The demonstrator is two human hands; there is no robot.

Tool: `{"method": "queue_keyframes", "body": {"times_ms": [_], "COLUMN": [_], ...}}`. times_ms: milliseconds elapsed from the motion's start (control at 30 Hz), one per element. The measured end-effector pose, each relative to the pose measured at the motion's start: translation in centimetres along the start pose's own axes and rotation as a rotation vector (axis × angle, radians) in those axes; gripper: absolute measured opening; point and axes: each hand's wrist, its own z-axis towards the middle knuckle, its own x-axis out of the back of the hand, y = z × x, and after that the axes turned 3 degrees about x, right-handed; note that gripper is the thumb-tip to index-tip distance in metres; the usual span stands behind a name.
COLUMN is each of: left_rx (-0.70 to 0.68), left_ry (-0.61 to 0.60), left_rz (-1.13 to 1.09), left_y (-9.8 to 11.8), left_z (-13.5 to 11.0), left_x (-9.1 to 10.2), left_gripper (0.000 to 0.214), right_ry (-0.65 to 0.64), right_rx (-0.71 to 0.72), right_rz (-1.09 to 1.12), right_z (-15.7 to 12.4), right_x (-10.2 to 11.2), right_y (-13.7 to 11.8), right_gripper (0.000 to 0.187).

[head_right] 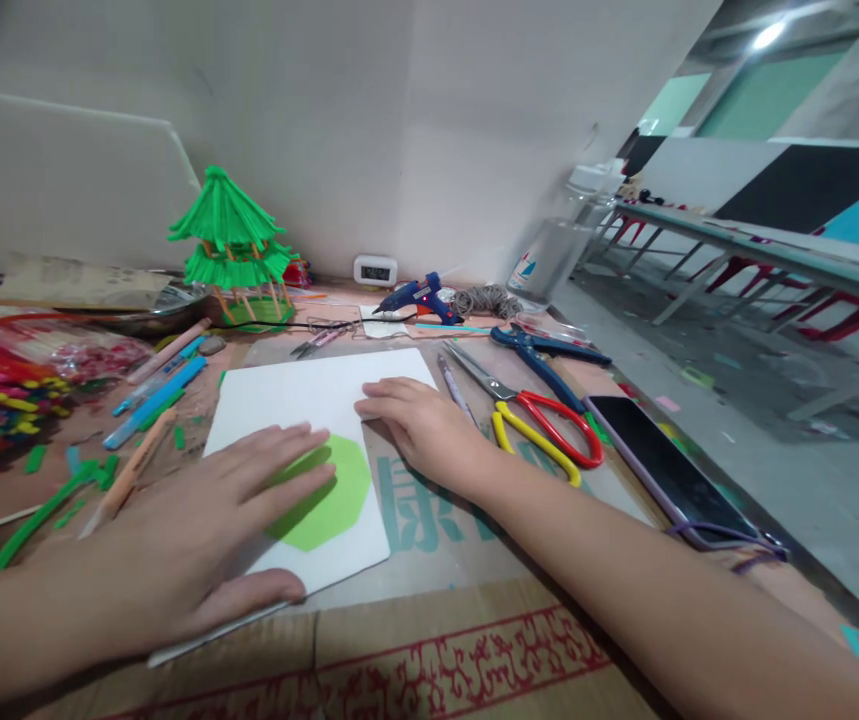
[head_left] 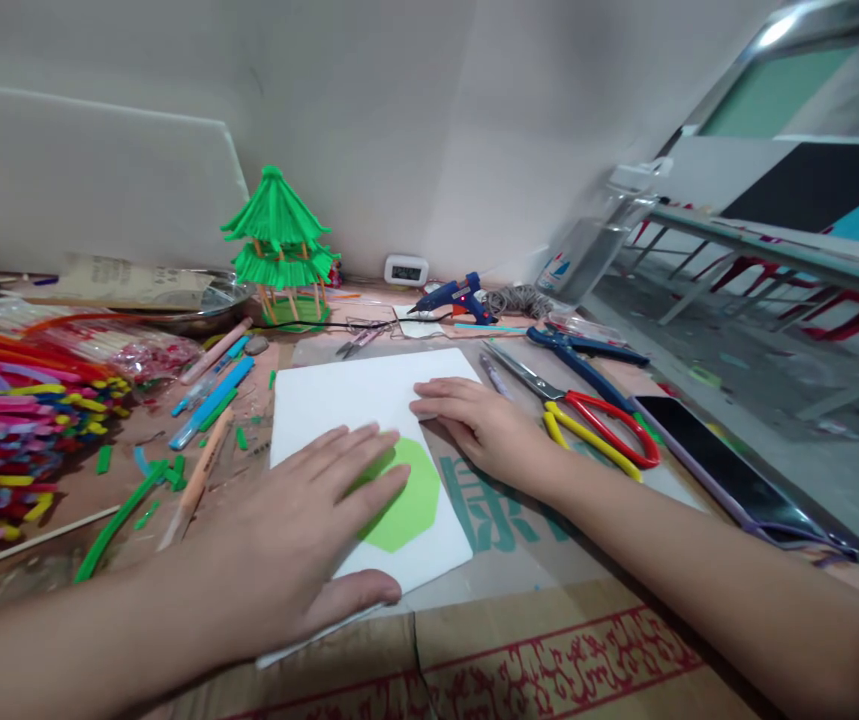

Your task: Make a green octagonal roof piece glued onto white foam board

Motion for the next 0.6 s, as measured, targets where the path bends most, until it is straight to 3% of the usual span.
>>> {"method": "queue_keyframes", "body": {"times_ms": [100, 267, 600], "left_rx": [0.05, 0.048, 0.053], "left_ry": [-0.051, -0.132, -0.186], "left_rz": [-0.025, -0.162, -0.192], "left_y": [-0.3, -1.1, -1.3], "left_z": [-0.1, -0.5, 0.1], "left_x": [-0.3, -0.3, -0.4], "left_gripper": [0.081, 0.07, 0.073], "right_ry": [0.01, 0.019, 0.016], "right_rx": [0.008, 0.015, 0.015], "right_rz": [0.003, 0.0, -0.009], "right_z": [-0.1, 0.0, 0.1], "right_x": [0.0, 0.0, -0.1], "right_y": [0.0, 0.0, 0.0], "right_gripper": [0.029, 0.03, 0.028]}}
